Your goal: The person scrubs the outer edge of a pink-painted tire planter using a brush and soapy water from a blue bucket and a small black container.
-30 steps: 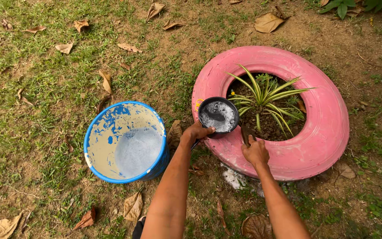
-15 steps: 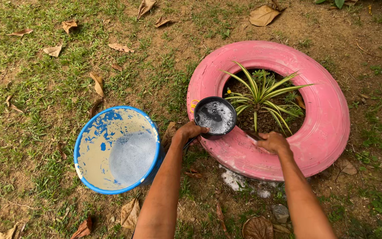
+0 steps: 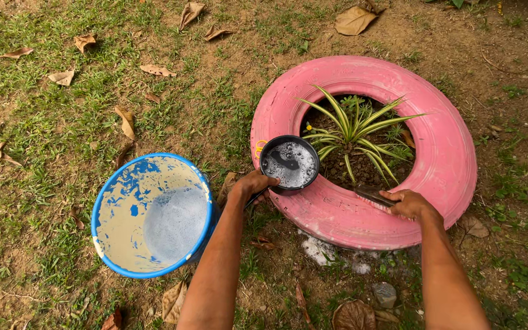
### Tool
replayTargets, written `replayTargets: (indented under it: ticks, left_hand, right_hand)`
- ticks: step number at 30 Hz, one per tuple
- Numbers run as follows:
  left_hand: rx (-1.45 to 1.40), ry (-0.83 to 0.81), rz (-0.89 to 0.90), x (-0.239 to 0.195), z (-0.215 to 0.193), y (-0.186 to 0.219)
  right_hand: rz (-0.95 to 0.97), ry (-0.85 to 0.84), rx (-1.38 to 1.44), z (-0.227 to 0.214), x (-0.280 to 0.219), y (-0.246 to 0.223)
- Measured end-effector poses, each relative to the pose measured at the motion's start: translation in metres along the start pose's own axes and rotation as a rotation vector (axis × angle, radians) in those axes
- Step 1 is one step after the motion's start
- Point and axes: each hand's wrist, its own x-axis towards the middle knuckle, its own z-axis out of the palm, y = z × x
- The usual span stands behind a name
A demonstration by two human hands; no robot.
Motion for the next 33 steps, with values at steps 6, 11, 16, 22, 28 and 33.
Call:
replayTargets:
  ticks: [6,11,16,22,28,33]
  left_hand:
    - [-0.035,0.012,-0.017,0.004,-0.003,0.001]
    - [-0.028,-0.01,-0.019,-0.009,-0.008,0.0]
    - [0.028,0.0,-0.048,-0.013,-0.011,0.003]
    - [0.072,0.002,-0.06,-0.018,-0.014,0.012]
    - [0.137,0.058,-0.099,-0.027,-0.013,0.024]
    - [0.118,0.052,-0.111,-0.028,-0.013,0.025]
  right_hand:
    - [0.023,0.025,-0.191,0.036,-0.022,-0.104]
    - [-0.049,0.183,-0.195,0.068,-0.031,-0.169]
    - [-0.014,-0.019,-0.108,0.034,-0.031,-0.13]
    - [0.065,-0.147,0.091,0.009,-0.006,-0.076]
    - [0.001,-0.047,-0.21,0.038,-0.004,-0.156]
    - [0.029,0.115,-0.003,0.078,-0.016,-0.209]
